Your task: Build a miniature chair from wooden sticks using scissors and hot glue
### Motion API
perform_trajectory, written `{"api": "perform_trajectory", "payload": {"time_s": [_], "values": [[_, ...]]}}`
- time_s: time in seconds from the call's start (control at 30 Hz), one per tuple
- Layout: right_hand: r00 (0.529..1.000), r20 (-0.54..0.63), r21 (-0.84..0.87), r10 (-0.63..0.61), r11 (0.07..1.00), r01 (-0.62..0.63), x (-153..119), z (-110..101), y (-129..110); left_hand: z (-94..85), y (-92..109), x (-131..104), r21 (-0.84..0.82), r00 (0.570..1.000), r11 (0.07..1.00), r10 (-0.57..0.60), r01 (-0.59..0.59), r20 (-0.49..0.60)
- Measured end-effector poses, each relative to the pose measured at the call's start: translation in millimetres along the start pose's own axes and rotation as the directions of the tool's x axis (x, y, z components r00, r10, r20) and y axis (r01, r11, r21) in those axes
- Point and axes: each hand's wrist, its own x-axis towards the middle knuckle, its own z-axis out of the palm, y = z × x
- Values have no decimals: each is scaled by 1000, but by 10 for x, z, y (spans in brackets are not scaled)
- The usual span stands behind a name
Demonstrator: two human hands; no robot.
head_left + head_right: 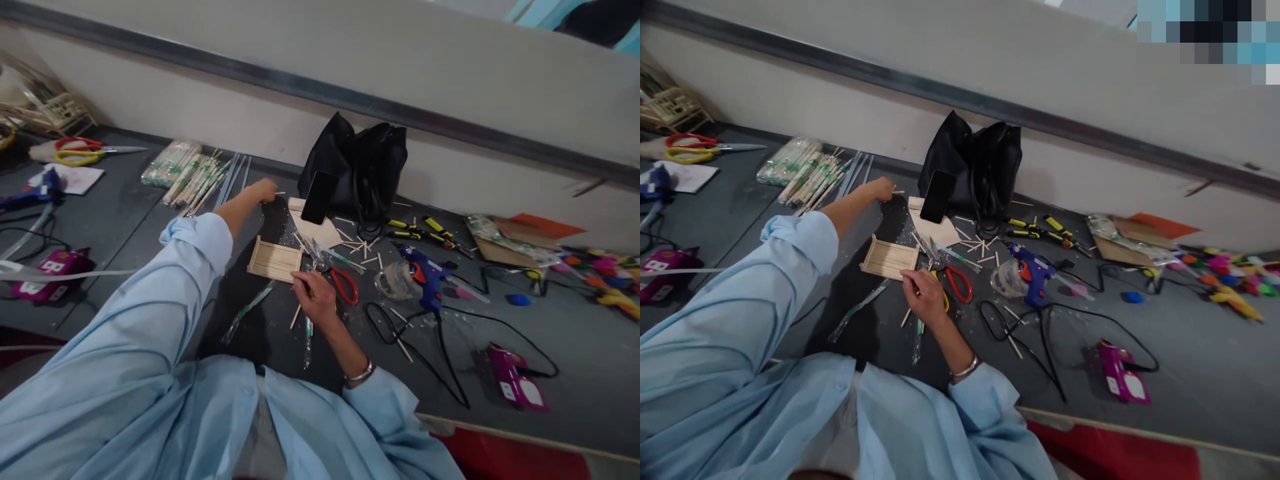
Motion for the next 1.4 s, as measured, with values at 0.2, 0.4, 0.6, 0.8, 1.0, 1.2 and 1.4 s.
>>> {"api": "perform_trajectory", "payload": {"time_s": [0.2, 0.4, 0.6, 0.8, 1.0, 1.2, 1.4], "values": [[1000, 3, -37, -22, 999, 22, 16, 34, 24, -112, 592, -470, 11, 997, 999, 39, -40, 69], [1000, -25, -46, 4, 999, -6, 22, 26, 28, -97, 945, -1052, -208, 957, 966, 95, -156, -273], [991, -128, -30, 49, 998, -53, 9, 3, 9, 261, 1127, -1793, -642, 902, 691, 36, -333, -429], [991, -113, -37, 71, 996, -76, -7, 5, -14, 654, 1115, -2185, -709, 928, 638, 24, -301, -372], [994, -103, -21, 32, 999, -34, 19, -1, 3, 503, 1213, -2174, -757, 884, 555, -81, -343, -460], [992, -106, -26, 62, 998, -65, 14, -46, -40, 655, 1220, -2263, -868, 883, 381, -214, -319, -418], [998, -25, 10, 58, 998, -57, 4, -20, -60, 666, 987, -2205, -824, 887, 481, -178, -300, -427]]}}
